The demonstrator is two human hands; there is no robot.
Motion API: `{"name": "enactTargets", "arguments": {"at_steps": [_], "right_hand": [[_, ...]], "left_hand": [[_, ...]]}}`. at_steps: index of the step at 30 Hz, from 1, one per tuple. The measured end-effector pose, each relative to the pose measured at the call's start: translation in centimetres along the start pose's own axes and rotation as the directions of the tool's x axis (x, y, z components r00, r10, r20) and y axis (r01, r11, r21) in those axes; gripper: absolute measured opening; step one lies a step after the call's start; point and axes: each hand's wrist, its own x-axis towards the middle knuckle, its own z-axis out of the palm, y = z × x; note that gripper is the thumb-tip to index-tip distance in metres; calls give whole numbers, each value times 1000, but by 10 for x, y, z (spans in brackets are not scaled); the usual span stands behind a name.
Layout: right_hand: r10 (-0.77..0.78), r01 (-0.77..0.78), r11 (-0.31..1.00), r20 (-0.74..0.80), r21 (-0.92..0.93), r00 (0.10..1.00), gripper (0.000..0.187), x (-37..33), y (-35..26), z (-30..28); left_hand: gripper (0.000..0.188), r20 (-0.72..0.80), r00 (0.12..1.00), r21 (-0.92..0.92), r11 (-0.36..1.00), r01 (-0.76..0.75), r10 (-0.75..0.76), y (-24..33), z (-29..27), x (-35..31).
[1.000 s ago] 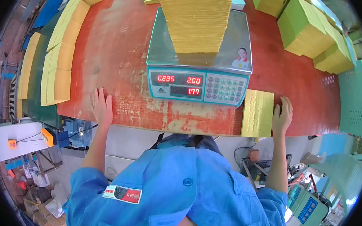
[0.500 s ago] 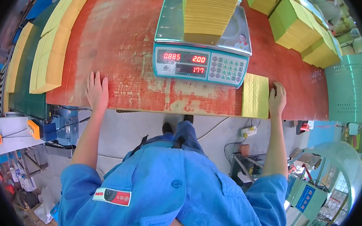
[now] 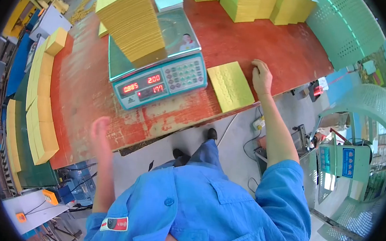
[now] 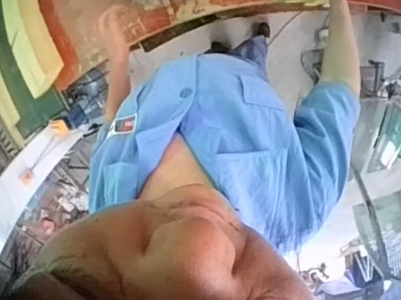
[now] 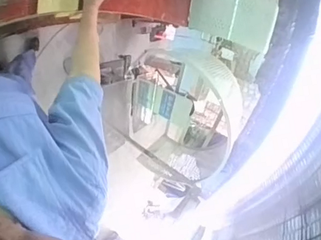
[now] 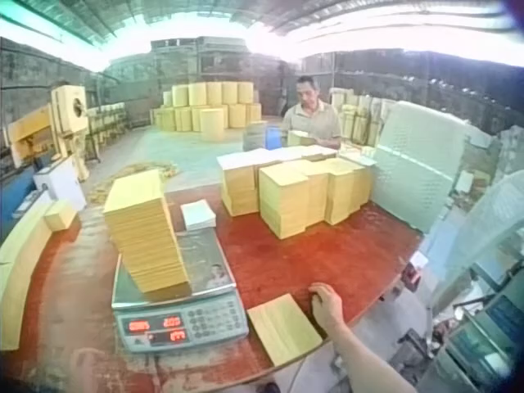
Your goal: Weighing and organizing stacks of yellow paper in an industrial facility.
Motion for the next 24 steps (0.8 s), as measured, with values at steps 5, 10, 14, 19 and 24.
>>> {"name": "enactTargets", "arguments": {"at_steps": [5,10,14,19,24], "right_hand": [[110,-106,964,-2,244,994,21,10,-15,10],[266,-318,808,175,496,948,20,4,-41,-4],[175,-246,835,187,492,967,21,-17,-2,-13],[203,-300,796,236,525,951,20,-8,5,-17],[-141,-173,743,404,647,904,21,2,-117,-24]], "left_hand": [[24,624,567,-26,740,-673,538,89,168,-60],[48,789,300,-20,510,-860,536,73,268,-67],[39,736,344,-84,583,-808,583,75,273,-75],[21,377,807,194,813,-548,454,86,170,-57],[13,-184,973,182,977,-109,142,61,55,-30]]}}
